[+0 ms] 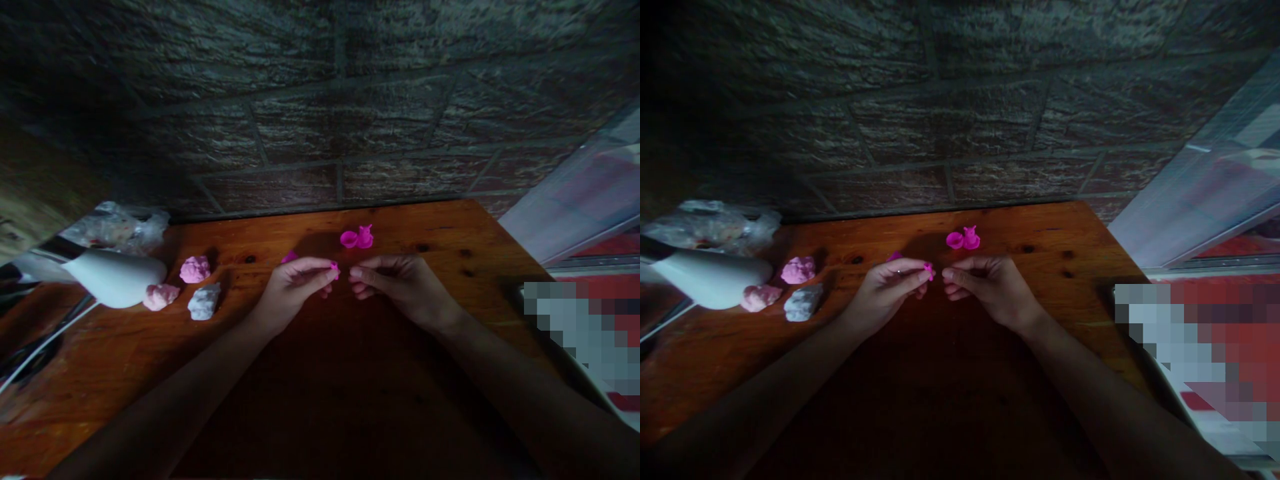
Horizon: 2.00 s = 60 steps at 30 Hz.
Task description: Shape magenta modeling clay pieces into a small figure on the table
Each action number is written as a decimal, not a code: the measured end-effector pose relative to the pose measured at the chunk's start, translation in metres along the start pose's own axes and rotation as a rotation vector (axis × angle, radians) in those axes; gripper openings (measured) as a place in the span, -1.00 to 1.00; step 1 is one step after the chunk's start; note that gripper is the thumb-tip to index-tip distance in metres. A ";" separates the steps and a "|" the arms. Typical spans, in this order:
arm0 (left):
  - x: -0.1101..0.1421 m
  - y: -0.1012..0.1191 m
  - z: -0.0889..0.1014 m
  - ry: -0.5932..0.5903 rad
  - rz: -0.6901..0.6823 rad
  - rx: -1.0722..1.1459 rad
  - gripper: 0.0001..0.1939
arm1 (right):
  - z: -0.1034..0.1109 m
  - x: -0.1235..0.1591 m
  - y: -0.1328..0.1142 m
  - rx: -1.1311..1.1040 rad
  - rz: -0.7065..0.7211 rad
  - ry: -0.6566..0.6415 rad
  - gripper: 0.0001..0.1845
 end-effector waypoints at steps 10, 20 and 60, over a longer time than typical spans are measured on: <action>-0.001 -0.001 -0.001 -0.009 0.004 0.010 -0.75 | 0.003 0.000 0.000 -0.006 -0.024 0.056 -0.64; 0.000 0.002 -0.001 -0.011 -0.012 0.010 -0.75 | 0.014 -0.004 0.013 -0.037 -0.070 0.081 -0.60; 0.000 0.000 -0.002 -0.011 0.004 0.007 -0.74 | 0.009 -0.002 0.004 0.021 0.026 0.063 -0.63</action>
Point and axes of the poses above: each hand's wrist, its own x-axis away from the middle knuckle, its own z-axis out of the back of the hand, y = z × x, the point moved 10 cm from there along -x, towards the middle knuckle, and after that the axes turned 8 degrees about y, right-handed, at the moved point
